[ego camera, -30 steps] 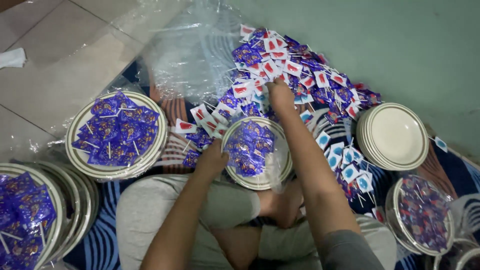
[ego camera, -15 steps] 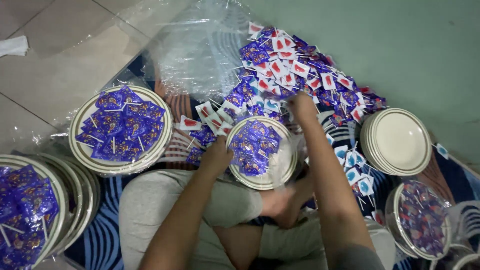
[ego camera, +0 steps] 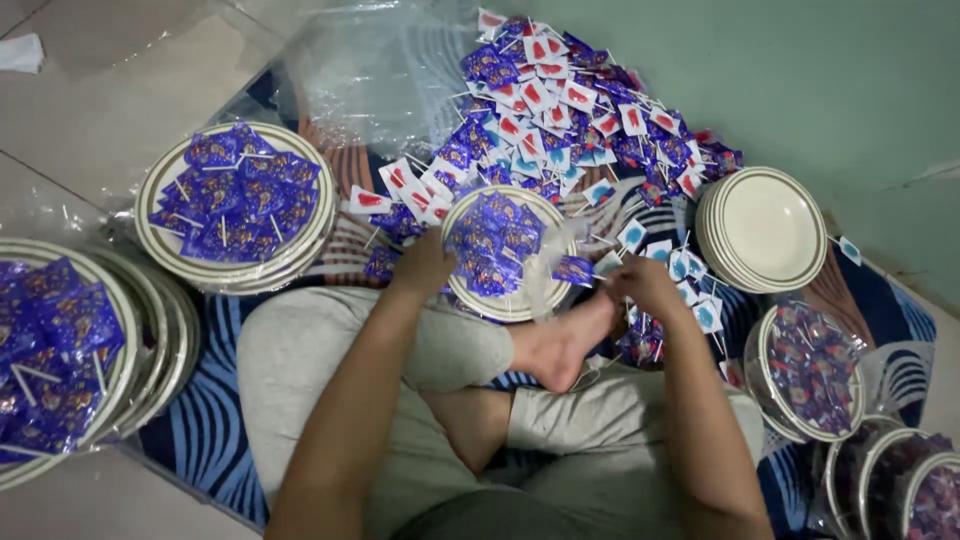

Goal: Arranging small packets on plates and wrapping them with plastic film

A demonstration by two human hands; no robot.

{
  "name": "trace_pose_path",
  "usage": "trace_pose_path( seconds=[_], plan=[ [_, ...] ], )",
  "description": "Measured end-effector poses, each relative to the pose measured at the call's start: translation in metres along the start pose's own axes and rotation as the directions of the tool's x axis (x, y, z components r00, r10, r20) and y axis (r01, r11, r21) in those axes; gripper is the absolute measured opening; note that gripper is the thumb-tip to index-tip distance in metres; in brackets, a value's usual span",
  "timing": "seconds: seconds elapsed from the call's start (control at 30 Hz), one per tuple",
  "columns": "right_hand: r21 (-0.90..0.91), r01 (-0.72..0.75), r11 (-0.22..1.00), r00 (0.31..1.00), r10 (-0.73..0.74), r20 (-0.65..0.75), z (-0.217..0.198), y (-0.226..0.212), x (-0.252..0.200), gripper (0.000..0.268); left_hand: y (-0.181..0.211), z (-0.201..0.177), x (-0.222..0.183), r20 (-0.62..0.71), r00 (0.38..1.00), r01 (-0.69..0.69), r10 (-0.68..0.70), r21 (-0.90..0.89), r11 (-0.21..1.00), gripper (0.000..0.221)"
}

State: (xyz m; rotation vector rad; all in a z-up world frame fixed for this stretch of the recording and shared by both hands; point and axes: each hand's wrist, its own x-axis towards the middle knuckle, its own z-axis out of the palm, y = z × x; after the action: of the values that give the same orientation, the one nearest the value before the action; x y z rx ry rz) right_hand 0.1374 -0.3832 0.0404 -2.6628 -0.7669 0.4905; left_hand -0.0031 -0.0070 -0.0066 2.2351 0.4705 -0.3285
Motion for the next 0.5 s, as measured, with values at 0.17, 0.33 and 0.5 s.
trace_pose_path(
  seconds=[0.17, 0.33, 0.5],
  plan=[
    [0.161, 0.160, 0.974, 0.981, -0.138, -0.140, 0.057, -0.020, 0.037, 0.014, -0.001, -0.003, -0.005, -0.002, 1.000, 0.005, -0.005, -0.034, 0.999, 0.061],
    [0.138, 0.208, 0.968, 0.959, -0.175, -0.222, 0.142, 0.026, 0.084, 0.010, 0.000, -0.006, -0.008, -0.015, 1.000, -0.010, 0.008, -0.112, 0.994, 0.060],
    [0.172, 0.161, 0.972, 0.963, -0.116, -0.243, 0.156, 0.039, 0.091, 0.010, -0.004, -0.002, -0.001, 0.006, 1.000, 0.007, -0.007, -0.026, 1.000, 0.062]
  ],
)
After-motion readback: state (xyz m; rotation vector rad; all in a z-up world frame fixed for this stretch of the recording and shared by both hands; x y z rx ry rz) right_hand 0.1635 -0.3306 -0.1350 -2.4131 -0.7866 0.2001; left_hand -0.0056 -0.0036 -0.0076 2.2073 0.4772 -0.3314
